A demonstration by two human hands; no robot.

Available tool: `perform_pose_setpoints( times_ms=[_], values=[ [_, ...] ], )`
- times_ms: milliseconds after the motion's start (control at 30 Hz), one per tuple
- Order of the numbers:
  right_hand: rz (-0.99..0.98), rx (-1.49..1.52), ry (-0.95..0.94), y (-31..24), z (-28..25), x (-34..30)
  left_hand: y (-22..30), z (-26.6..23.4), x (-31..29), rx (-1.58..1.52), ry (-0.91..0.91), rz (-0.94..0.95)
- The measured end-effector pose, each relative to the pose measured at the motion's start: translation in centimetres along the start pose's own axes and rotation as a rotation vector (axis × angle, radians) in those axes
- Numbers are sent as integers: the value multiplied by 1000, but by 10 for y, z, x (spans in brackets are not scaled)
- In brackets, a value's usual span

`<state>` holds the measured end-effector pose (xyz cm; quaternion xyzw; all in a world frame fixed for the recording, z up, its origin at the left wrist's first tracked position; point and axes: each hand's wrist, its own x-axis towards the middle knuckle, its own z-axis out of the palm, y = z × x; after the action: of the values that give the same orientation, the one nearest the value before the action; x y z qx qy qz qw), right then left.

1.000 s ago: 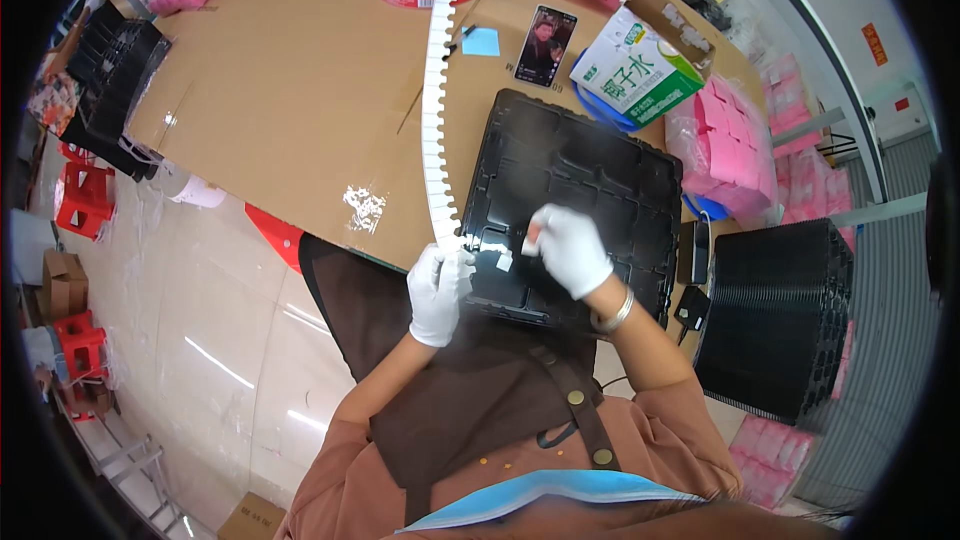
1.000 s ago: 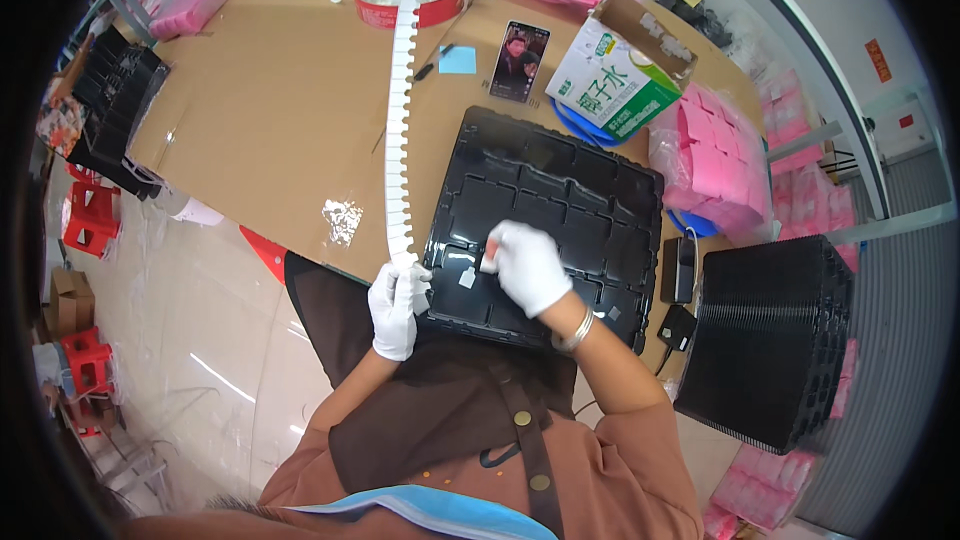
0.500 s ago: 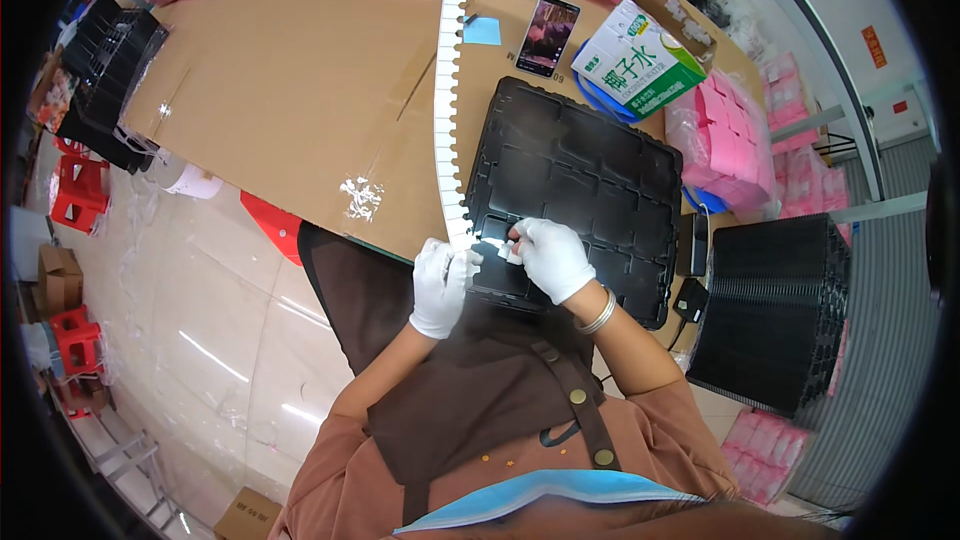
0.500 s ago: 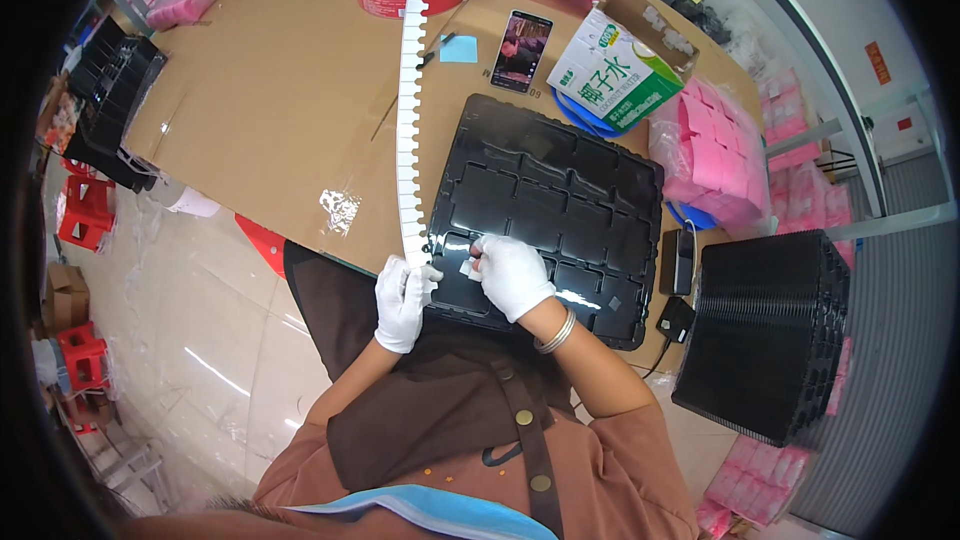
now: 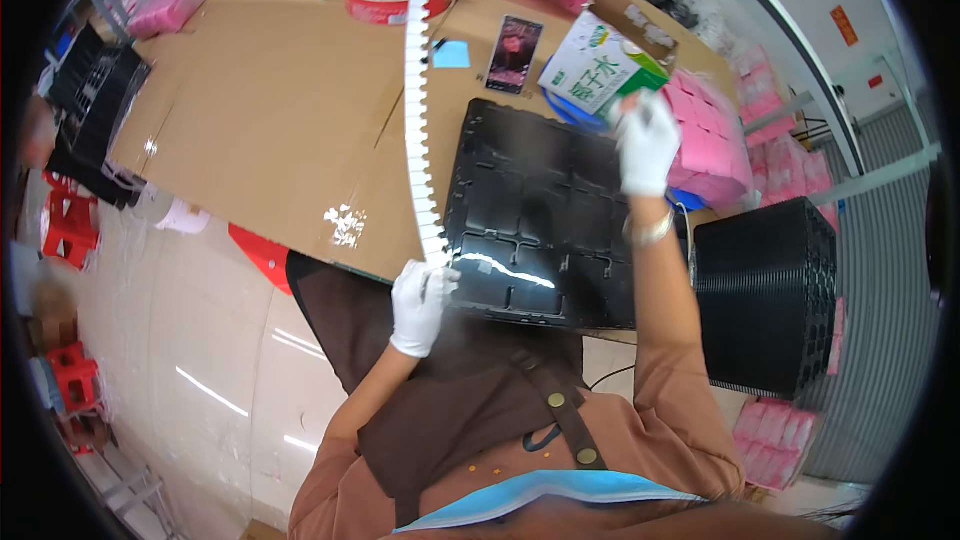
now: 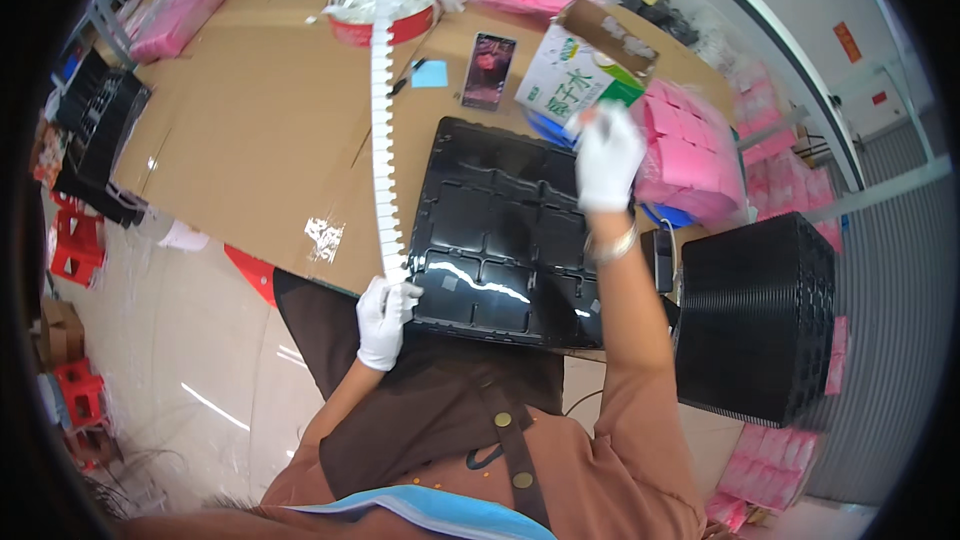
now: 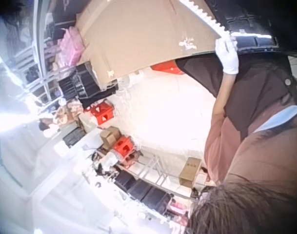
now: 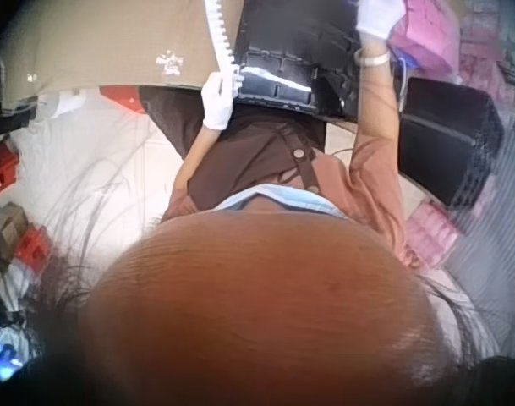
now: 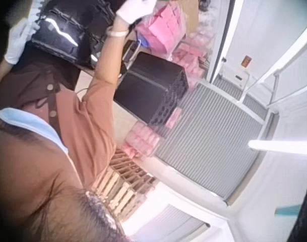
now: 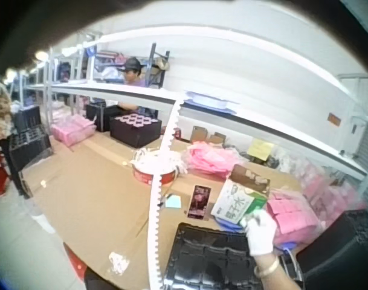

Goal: The person assembles black plastic trays by placing pink foam inserts into them. They repeatedly pick up trays, insert the foam pieces, and set the completed units aside on the table.

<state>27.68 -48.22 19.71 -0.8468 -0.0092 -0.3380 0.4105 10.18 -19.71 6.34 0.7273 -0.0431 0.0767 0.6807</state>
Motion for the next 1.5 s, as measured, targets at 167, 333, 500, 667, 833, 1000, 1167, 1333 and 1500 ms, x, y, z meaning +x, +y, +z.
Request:
perform_pose_setpoints(
  times_ms=[167,333,500,667,833,1000,1167,1333,1500],
  values=[
    [201,-2,-140,64,-17,169,35,-16,4,-8,113,-69],
    [-264,-505,-93,94,-85,187,11,-46,9,171,172,-106],
    [118,-746,-182,158,-143,93,-36,-74,20,433,31,-226],
    [74,-838,-111,202,-145,36,-9,-71,29,858,50,-87],
    [240,-795,-50,211,-149,41,30,-69,31,724,359,-18],
    [209,-536,195,211,-166,50,66,-16,57,396,261,66],
    [168,-599,38,204,-171,51,108,101,107,139,-402,61],
    [171,-991,-250,171,-160,36,105,209,119,31,-821,129],
    [209,-923,-211,186,-163,32,94,205,121,57,-842,-14]
  ],
)
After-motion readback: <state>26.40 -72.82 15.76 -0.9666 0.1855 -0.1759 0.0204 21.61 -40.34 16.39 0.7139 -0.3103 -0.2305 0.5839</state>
